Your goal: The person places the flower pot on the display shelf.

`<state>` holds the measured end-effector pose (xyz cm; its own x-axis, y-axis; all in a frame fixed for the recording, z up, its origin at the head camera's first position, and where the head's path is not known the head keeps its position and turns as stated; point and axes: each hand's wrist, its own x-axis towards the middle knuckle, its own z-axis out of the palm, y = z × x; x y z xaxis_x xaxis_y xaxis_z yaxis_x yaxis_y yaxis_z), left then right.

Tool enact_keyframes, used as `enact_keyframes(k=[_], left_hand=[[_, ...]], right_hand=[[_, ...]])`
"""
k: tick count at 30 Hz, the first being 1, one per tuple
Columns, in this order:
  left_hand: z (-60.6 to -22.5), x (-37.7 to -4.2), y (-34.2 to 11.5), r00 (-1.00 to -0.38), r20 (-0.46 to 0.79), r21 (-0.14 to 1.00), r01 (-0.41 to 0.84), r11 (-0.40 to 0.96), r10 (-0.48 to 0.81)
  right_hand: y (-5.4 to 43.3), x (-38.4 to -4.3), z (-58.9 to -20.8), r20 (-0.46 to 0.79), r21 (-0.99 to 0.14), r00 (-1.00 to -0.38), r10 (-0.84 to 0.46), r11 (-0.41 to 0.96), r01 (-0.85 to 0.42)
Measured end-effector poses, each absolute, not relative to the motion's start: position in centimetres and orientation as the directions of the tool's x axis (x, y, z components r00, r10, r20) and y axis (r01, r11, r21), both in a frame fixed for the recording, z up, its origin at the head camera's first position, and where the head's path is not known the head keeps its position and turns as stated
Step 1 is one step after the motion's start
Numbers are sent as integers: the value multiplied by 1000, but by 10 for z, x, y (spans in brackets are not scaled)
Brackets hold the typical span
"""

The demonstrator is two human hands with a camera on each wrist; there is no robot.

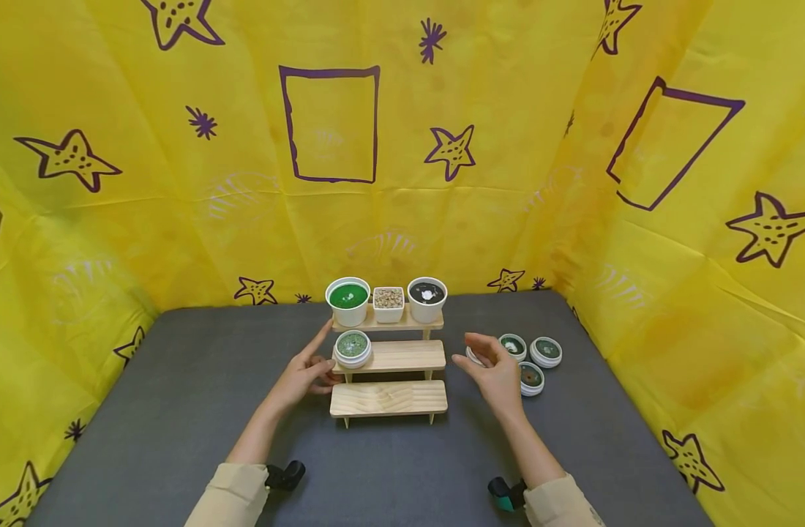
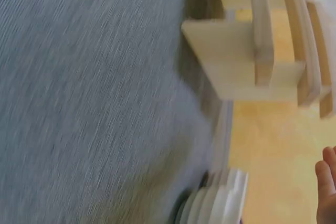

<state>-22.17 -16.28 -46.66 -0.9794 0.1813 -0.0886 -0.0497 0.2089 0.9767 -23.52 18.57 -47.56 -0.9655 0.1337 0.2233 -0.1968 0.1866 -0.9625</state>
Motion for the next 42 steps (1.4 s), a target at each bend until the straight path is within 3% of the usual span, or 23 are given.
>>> enact_keyframes(k=[24, 42], left_hand=[[-467, -223, -162, -979, -90, 978, -52, 203, 182], [-467, -222, -162, -979, -94, 977, -56, 207, 178]], right_hand=[[266, -237, -483, 202, -975, -910, 362, 160, -153], [290, -235, -506, 129, -963, -915, 382, 267, -24]])
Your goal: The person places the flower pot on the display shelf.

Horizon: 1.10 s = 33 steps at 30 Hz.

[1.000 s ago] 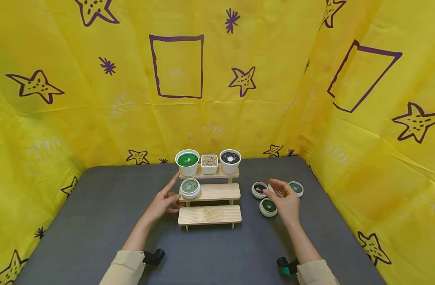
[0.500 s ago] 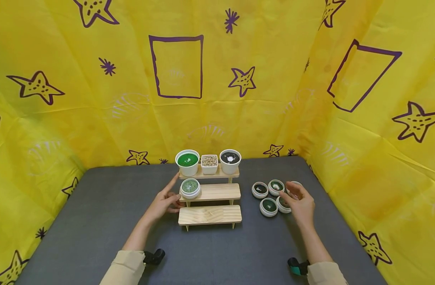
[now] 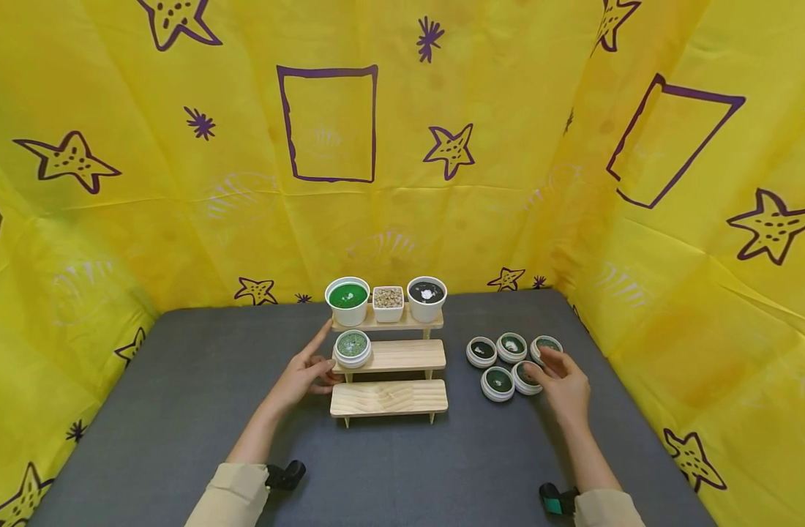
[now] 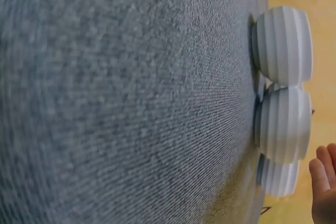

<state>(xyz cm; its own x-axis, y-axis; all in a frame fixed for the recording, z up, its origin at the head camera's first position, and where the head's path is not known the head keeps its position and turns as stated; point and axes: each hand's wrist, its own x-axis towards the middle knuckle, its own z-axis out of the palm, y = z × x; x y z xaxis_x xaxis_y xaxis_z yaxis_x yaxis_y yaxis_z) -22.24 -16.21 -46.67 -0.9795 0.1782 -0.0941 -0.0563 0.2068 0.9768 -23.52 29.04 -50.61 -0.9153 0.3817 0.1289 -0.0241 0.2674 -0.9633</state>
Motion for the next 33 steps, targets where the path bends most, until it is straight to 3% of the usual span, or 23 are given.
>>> enact_keyframes(k=[14, 33], left_hand=[[-468, -223, -162, -979, -89, 980, -53, 193, 182], [-466, -222, -162, -980, -90, 976, -52, 210, 179]], right_hand=[[304, -236, -518, 107, -923, -968, 227, 385, -12], [308, -238, -527, -13, -871, -984, 177, 481, 98]])
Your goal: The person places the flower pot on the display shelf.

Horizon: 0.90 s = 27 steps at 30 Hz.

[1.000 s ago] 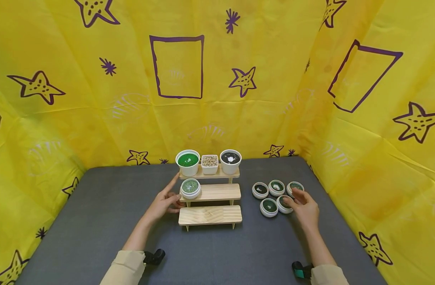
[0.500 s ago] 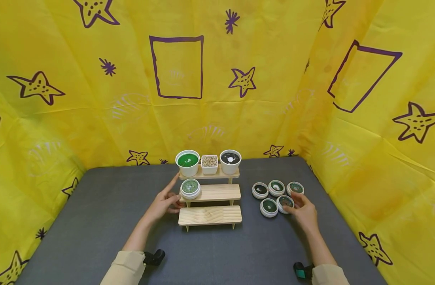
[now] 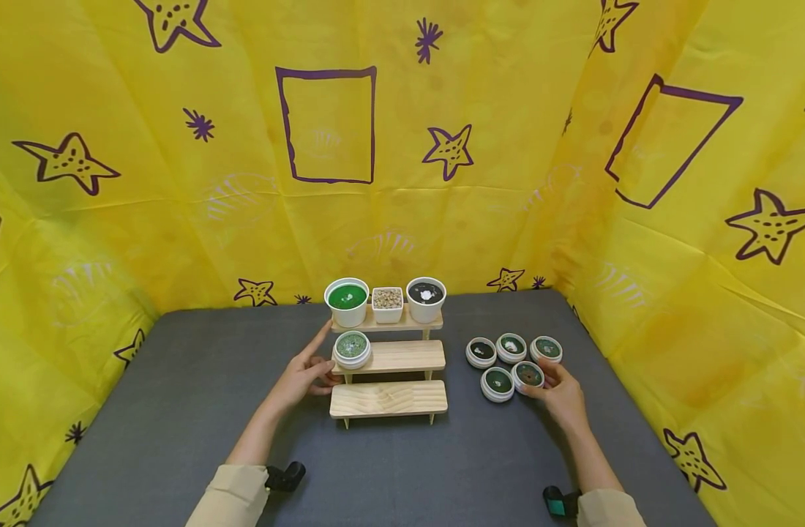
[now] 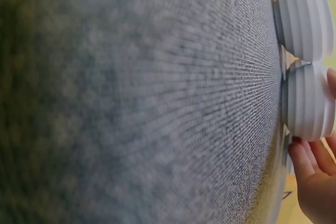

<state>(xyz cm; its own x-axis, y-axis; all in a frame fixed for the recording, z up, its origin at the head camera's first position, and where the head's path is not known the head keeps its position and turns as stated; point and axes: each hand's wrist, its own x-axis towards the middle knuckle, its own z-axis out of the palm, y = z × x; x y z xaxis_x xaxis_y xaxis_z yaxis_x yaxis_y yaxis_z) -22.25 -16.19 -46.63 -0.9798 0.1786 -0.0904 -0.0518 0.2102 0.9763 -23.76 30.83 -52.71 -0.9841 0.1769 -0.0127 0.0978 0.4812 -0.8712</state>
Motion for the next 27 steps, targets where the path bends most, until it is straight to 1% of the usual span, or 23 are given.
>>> enact_keyframes(k=[5, 27], left_hand=[[-468, -223, -162, -979, -90, 977, -52, 207, 183], [-466, -223, -162, -979, -92, 976, -52, 211, 181]], right_hand=[[308, -237, -527, -30, -867, -983, 179, 485, 115], [309, -238, -528, -42, -870, -985, 167, 479, 118]])
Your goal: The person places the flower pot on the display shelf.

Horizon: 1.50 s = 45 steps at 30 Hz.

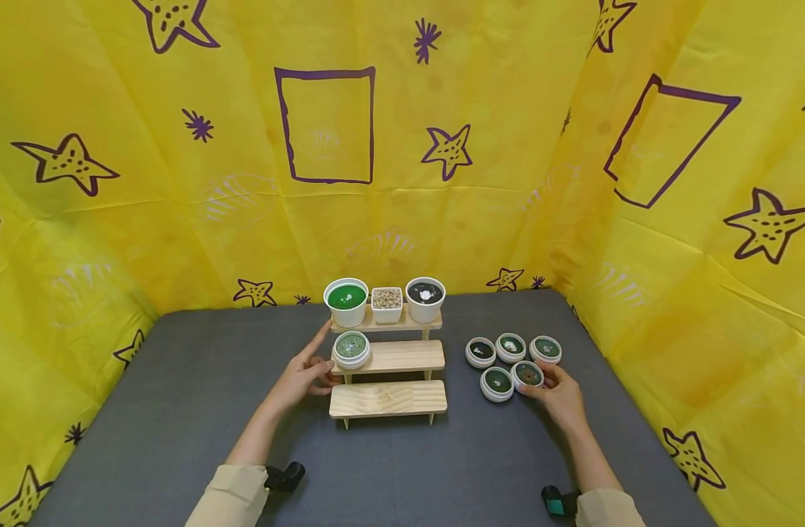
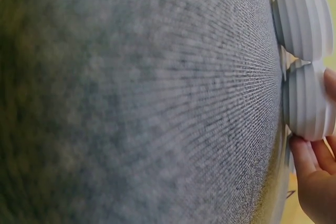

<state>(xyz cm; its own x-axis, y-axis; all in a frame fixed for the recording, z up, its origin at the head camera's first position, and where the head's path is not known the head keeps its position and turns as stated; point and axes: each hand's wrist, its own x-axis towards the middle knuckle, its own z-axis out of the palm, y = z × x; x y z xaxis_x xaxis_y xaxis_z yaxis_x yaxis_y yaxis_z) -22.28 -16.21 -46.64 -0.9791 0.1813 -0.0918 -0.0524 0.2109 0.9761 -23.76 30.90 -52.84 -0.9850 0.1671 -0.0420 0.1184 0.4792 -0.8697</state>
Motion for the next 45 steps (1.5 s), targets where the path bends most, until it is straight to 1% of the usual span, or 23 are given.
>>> enact_keyframes(k=[4, 11, 16, 21, 28, 32, 40, 45], left_hand=[[-470, -225, -163, -979, -90, 975, -50, 215, 182], [-493, -235, -166, -983, -80, 975, -43, 216, 166], [-498, -237, -166, -984, -75, 974, -38, 226, 161], [-494, -236, -165, -982, -84, 975, -46, 215, 169], [-467, -223, -162, -979, -88, 976, -48, 213, 186], [-467, -223, -162, -979, -86, 977, -46, 209, 186], [-468, -223, -162, -978, -91, 976, -50, 214, 186], [-468, -223, -163, -978, -92, 976, -51, 213, 185]], right_hand=[[309, -238, -529, -35, -867, -984, 174, 484, 116], [307, -237, -527, -22, -872, -981, 193, 477, 114], [308, -238, -524, -9, -862, -979, 204, 495, 111], [309, -240, -521, -11, -849, -977, 215, 513, 123], [309, -239, -513, -3, -845, -977, 215, 521, 117], [309, -239, -510, 1, -844, -976, 218, 524, 116], [307, -238, -502, 58, -845, -974, 217, 530, 68], [303, -238, -494, 88, -862, -974, 206, 506, 29]])
